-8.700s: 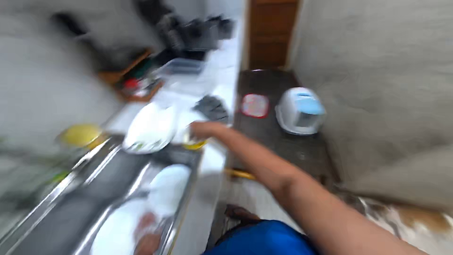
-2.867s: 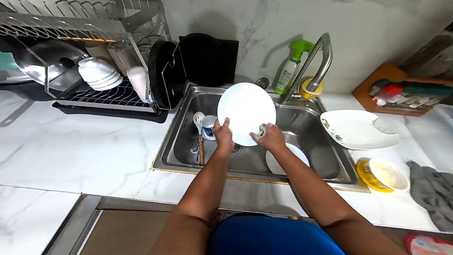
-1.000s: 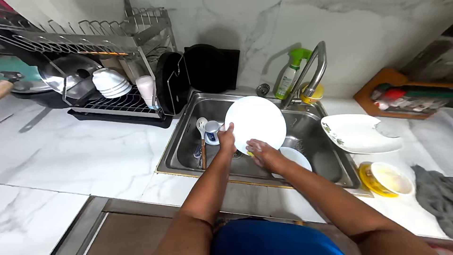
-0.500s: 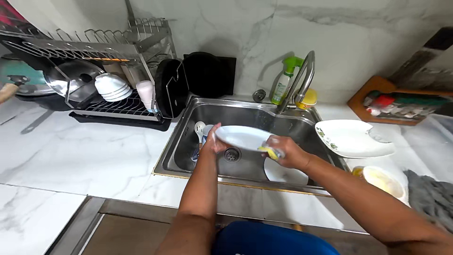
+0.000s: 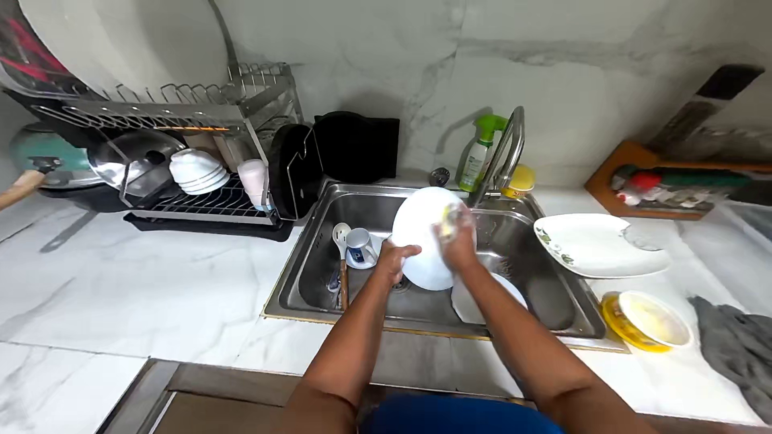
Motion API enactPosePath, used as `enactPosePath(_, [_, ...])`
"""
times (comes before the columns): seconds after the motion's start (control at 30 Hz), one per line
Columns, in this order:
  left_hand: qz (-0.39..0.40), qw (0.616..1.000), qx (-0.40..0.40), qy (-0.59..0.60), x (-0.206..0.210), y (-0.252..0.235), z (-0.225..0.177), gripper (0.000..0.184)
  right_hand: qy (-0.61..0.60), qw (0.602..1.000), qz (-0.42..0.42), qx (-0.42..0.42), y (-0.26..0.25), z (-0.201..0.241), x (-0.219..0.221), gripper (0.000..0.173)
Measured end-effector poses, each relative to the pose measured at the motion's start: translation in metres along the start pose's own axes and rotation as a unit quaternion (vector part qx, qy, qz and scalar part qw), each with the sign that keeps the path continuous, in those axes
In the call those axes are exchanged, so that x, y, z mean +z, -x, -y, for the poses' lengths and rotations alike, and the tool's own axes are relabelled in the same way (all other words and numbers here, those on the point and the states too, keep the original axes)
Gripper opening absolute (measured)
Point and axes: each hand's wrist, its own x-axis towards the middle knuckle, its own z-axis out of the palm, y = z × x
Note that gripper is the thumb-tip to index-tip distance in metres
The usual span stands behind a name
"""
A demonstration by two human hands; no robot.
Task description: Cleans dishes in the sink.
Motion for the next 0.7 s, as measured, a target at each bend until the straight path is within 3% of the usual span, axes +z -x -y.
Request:
enactPosePath(0.03, [0.001,1.000,0.012,-0.014,0.001,0.001,0.002,0.043,-0.011,0.996,0.048,-0.076,0.007,0.017,0.012,0.065])
enactPosePath(0.1, [0.010,0.999,0.040,-0.036,0.002,0.006,0.002,0.032,0.023,0.973,0.126,-0.193,0.005,0.045,0.020,0.053])
enactPosePath(0.17, [0.011,0.998,0.040,-0.038,0.003,0.008,-0.002,0.040,0.048,0.961,0.146,-0.232,-0.019,0.046,0.011,0.037])
enactPosePath(0.23, [0.012,0.999,0.027,-0.041,0.004,0.010,-0.008,0.056,0.034,0.982,0.086,-0.163,-0.051,0.022,-0.005,0.032])
enactPosePath(0.27, [0.012,0.999,0.027,-0.044,0.005,0.012,-0.009,0.058,0.000,0.996,0.063,-0.062,-0.064,0.007,-0.017,0.032])
enactPosePath(0.33, [0.017,0.998,0.024,-0.048,0.006,0.015,-0.008,0.058,-0.048,0.987,0.052,0.147,-0.082,-0.017,-0.035,0.039])
enactPosePath(0.37, [0.022,0.998,0.017,-0.057,0.006,0.015,-0.007,0.058,-0.038,0.980,0.049,0.191,-0.086,-0.020,-0.038,0.041])
enactPosePath(0.43, [0.042,0.996,0.002,-0.079,0.009,0.014,-0.004,0.058,0.010,0.979,0.067,0.190,-0.087,0.007,-0.044,0.040])
enactPosePath(0.5, [0.056,0.993,-0.002,-0.101,0.011,0.013,-0.002,0.058,0.063,0.984,0.122,0.115,-0.078,0.049,-0.039,0.039])
enactPosePath(0.6, [0.045,0.995,0.009,-0.088,0.012,0.011,0.002,0.056,0.181,0.950,0.226,-0.119,-0.053,0.087,-0.011,0.035])
enactPosePath(0.67, [0.023,0.998,0.031,-0.056,0.012,0.011,0.002,0.046,0.166,0.934,0.201,-0.246,-0.044,0.081,0.007,0.033])
enactPosePath(0.7, [0.014,0.999,0.031,-0.040,0.012,0.011,0.000,0.045,0.137,0.939,0.173,-0.262,-0.046,0.070,0.010,0.032])
